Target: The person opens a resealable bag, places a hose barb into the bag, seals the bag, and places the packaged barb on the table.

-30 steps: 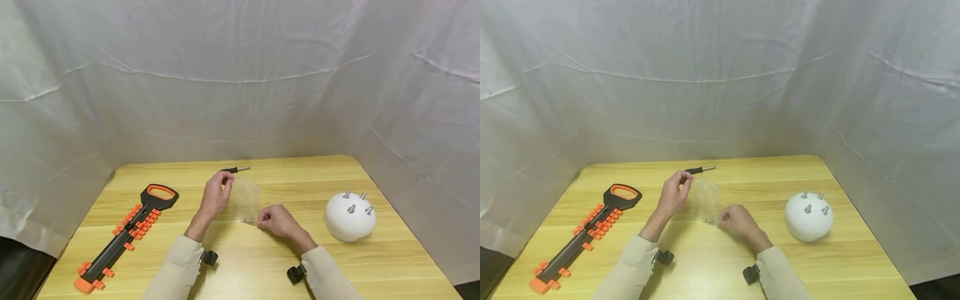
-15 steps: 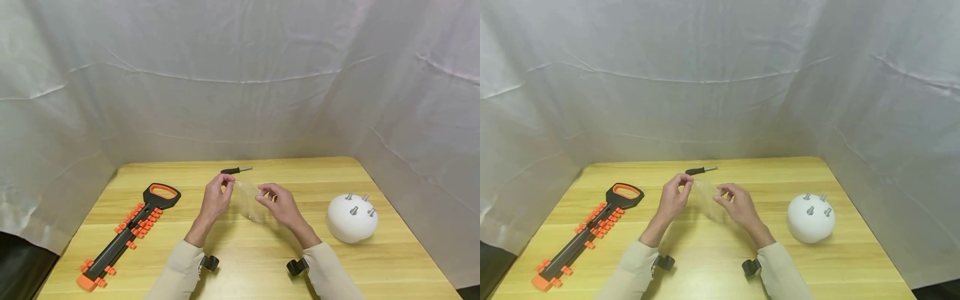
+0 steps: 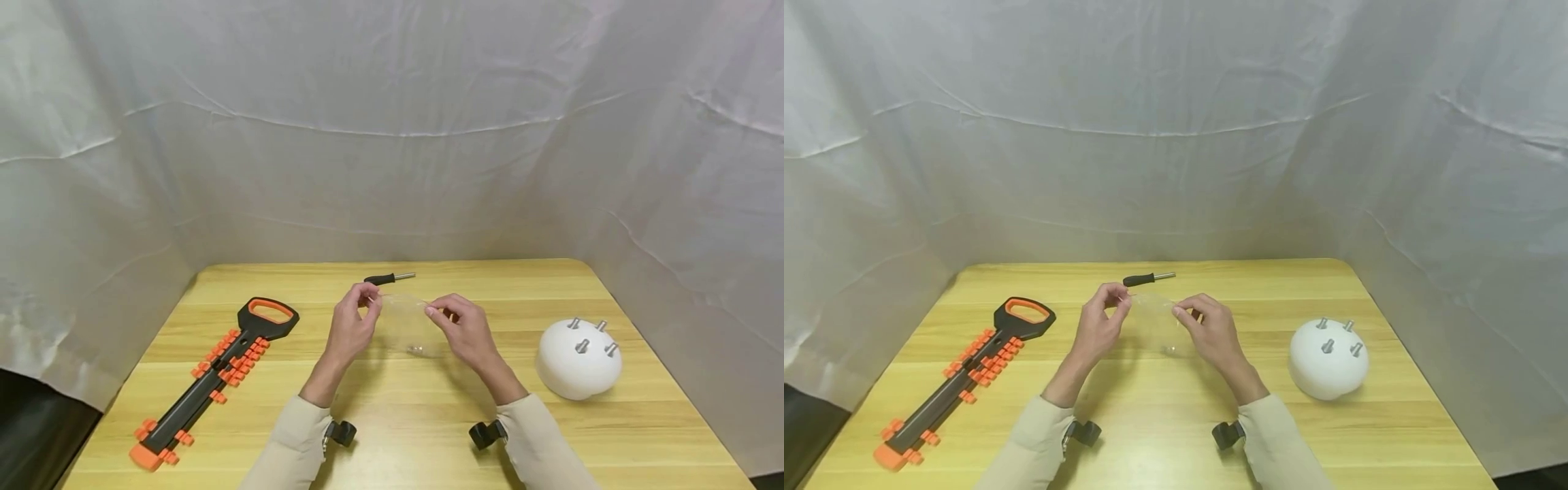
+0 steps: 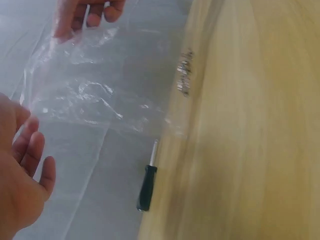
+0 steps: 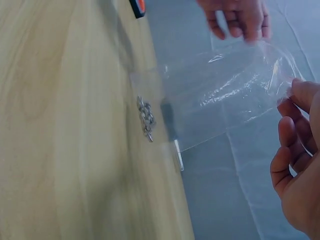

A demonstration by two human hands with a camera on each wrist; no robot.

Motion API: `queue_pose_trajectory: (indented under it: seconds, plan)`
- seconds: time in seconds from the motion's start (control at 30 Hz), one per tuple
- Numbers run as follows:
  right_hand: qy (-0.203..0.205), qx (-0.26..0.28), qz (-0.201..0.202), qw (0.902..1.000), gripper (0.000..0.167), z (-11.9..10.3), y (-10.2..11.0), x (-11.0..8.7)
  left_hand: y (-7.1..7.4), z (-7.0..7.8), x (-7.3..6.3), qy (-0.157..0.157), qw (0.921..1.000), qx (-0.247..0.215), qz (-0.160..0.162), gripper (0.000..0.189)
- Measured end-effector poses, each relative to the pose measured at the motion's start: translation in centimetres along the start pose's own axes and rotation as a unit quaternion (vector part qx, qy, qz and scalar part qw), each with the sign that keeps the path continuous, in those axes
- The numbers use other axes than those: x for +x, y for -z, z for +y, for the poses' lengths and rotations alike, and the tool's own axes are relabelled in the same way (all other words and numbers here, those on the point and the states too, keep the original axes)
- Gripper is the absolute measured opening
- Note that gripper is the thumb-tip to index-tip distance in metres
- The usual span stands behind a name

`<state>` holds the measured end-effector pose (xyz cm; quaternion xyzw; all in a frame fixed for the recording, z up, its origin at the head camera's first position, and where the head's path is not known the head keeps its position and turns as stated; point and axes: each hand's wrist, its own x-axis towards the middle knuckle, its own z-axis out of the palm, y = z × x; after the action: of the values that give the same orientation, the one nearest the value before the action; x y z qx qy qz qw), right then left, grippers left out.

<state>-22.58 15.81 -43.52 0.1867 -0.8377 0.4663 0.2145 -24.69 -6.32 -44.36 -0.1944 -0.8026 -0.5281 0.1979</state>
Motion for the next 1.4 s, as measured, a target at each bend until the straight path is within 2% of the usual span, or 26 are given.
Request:
queue_pose_trajectory:
  seconds: [0.07,0.1,0.17,0.23,0.3,0.37,0.53,0.67,0.77,0.83,0.93,1.0,1.07,1.2,1.4]
  plan:
    - [-0.004,0.009,0.003,0.9999,0.008,-0.3,0.2,0.2,0.1,-0.3,-0.2,0.043,0.9976,-0.011,-0.054,0.026]
    - [-0.005,0.012,0.004,0.9999,0.008,-0.4,0.2,0.3,0.2,-0.5,-0.3,0.065,0.9940,-0.008,-0.088,0.031]
    - [-0.009,0.013,0.003,0.9999,0.009,-0.6,0.4,0.5,0.2,-0.9,-0.7,0.097,0.9821,0.019,-0.160,0.033]
    - [-0.011,0.012,0.005,0.9999,0.010,-0.7,0.6,0.7,0.2,-1.3,-1.0,0.106,0.9684,0.052,-0.220,0.025]
    - [-0.012,0.011,0.005,0.9999,0.010,-0.9,0.7,0.7,0.1,-1.6,-1.3,0.103,0.9594,0.081,-0.250,0.015]
    - [-0.008,0.014,0.003,0.9999,0.010,-1.1,0.9,0.8,0.1,-1.6,-1.6,0.099,0.9565,0.097,-0.257,0.008]
    - [0.026,0.022,0.005,0.9994,0.008,-1.3,1.3,1.0,0.0,-1.7,-1.9,0.105,0.9590,0.102,-0.243,0.006]
    - [0.054,0.004,0.013,0.9985,0.007,-1.4,1.6,1.2,-0.1,-1.8,-1.9,0.114,0.9617,0.093,-0.231,0.005]
    - [0.058,-0.006,0.012,0.9982,0.005,-1.4,1.7,1.3,0.1,-1.8,-1.8,0.120,0.9611,0.087,-0.233,0.004]
    - [0.056,-0.007,0.011,0.9984,0.005,-1.3,1.6,1.3,0.3,-1.8,-1.6,0.121,0.9645,0.065,-0.225,0.007]
    - [0.052,-0.005,0.005,0.9986,0.004,-1.3,1.6,1.3,0.8,-1.3,-1.2,0.109,0.9775,0.005,-0.180,0.016]
    - [0.049,-0.003,0.003,0.9988,0.005,-1.2,1.5,1.2,1.1,-0.6,-0.8,0.086,0.9859,-0.035,-0.139,0.020]
    - [0.048,0.001,0.000,0.9989,0.005,-1.1,1.3,1.1,1.4,0.0,-0.5,0.062,0.9915,-0.053,-0.101,0.022]
    - [0.047,0.012,-0.007,0.9988,0.007,-0.9,1.1,0.8,1.5,0.7,-0.2,0.039,0.9967,-0.047,-0.054,0.018]
    - [0.051,0.019,-0.006,0.9985,0.009,-0.7,1.0,0.8,1.5,1.1,-0.2,0.004,0.9994,-0.021,-0.025,0.012]
